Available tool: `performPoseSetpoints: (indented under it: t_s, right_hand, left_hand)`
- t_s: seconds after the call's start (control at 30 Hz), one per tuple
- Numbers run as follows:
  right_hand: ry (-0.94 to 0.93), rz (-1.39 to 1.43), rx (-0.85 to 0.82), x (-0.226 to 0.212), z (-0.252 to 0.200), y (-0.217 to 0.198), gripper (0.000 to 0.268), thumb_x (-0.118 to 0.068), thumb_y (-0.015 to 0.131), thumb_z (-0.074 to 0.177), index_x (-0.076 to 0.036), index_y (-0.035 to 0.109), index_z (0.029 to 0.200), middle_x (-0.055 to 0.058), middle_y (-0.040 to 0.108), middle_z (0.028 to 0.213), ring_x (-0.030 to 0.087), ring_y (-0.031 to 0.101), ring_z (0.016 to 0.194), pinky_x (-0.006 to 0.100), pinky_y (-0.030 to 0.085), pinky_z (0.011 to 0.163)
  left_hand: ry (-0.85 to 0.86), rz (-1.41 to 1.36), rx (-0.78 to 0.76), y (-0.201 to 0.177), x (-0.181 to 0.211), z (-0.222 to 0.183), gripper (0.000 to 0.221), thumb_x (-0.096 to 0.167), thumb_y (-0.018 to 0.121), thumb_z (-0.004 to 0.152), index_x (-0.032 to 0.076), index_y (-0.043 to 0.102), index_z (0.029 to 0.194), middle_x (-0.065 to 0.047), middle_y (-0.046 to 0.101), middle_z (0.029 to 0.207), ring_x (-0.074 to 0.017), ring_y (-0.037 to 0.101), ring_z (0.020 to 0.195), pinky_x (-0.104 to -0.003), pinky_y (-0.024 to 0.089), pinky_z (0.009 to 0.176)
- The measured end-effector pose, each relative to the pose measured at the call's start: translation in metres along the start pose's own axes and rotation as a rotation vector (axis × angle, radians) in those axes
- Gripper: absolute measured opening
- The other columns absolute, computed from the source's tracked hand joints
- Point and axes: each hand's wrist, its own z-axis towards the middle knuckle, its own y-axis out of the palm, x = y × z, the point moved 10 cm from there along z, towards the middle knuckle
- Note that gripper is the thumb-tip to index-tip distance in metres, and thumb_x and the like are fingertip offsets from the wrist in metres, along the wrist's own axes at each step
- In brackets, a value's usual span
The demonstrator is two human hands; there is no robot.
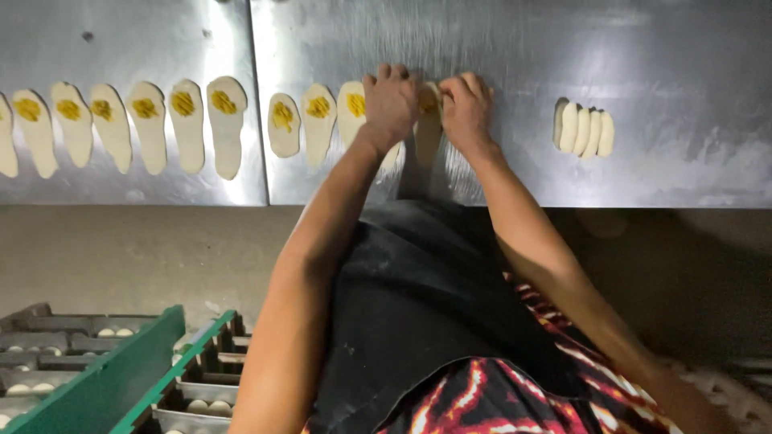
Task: Rolling and shaping individual pieces of dough with filling on a metal bakery table.
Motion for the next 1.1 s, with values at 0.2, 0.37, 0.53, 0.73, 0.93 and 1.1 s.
performPoseSetpoints:
  t_s: [0.2, 0.37, 0.53, 0.73, 0.93, 1.1]
  right_hand:
    - [-0.095, -0.124, -0.188, -0.008, -0.051, -0.011, 0.015, -0.003, 0.070, 0.097, -0.009, 0.069, 0.110, 0.008, 0.065, 0.116, 0.032, 0.059, 0.108, 0.045, 0.038, 0.097]
    - [0.124, 0.175, -0.110, 0.004, -0.041, -0.017, 0.030, -0.010, 0.073, 0.099, -0.007, 0.069, 0.129, 0.008, 0.065, 0.124, 0.025, 0.064, 0.107, 0.044, 0.036, 0.105]
    - [0.008, 0.072, -0.232, 0.018, -0.026, 0.000, 0.023, -0.002, 0.070, 0.092, -0.007, 0.071, 0.114, 0.010, 0.069, 0.113, 0.030, 0.067, 0.103, 0.042, 0.049, 0.094]
    - [0.492, 0.458, -0.116, 0.030, -0.052, 0.014, 0.016, -0.005, 0.073, 0.096, -0.003, 0.065, 0.109, 0.009, 0.072, 0.098, 0.025, 0.073, 0.088, 0.038, 0.058, 0.078]
    - [-0.018, 0.190, 0.012, -0.016, -0.065, -0.001, 0.020, 0.003, 0.062, 0.096, -0.002, 0.069, 0.113, 0.017, 0.070, 0.105, 0.033, 0.070, 0.098, 0.040, 0.057, 0.085]
    - [0.151, 0.162, 0.051, -0.014, -0.001, -0.013, 0.010, -0.013, 0.065, 0.108, -0.005, 0.071, 0.111, 0.014, 0.074, 0.098, 0.035, 0.072, 0.087, 0.042, 0.056, 0.077]
  left_hand:
    - [0.501, 0.340, 0.004, 0.008, 0.040, -0.061, 0.036, 0.024, 0.066, 0.075, 0.021, 0.075, 0.110, -0.008, 0.065, 0.112, -0.0286, 0.054, 0.112, -0.056, 0.042, 0.092]
    - [0.146, -0.202, -0.017, 0.000, 0.017, -0.049, 0.046, 0.022, 0.063, 0.095, 0.009, 0.064, 0.139, -0.015, 0.062, 0.121, -0.0364, 0.054, 0.115, -0.052, 0.044, 0.094]
    - [0.110, -0.130, -0.072, 0.035, 0.004, -0.043, 0.028, 0.017, 0.068, 0.086, 0.010, 0.068, 0.113, -0.014, 0.066, 0.108, -0.0347, 0.062, 0.107, -0.046, 0.051, 0.088]
    - [-0.408, -0.769, 0.136, 0.083, -0.032, -0.058, 0.013, 0.018, 0.070, 0.086, 0.008, 0.068, 0.095, -0.014, 0.071, 0.085, -0.0331, 0.072, 0.085, -0.042, 0.056, 0.077]
    - [0.134, -0.356, 0.122, 0.019, 0.031, -0.069, 0.022, 0.016, 0.065, 0.090, 0.007, 0.072, 0.109, -0.015, 0.066, 0.108, -0.0365, 0.061, 0.107, -0.049, 0.052, 0.085]
    - [0.330, 0.115, -0.231, 0.022, 0.061, -0.098, 0.039, 0.017, 0.054, 0.091, 0.006, 0.069, 0.126, -0.013, 0.056, 0.139, -0.0329, 0.051, 0.128, -0.052, 0.045, 0.094]
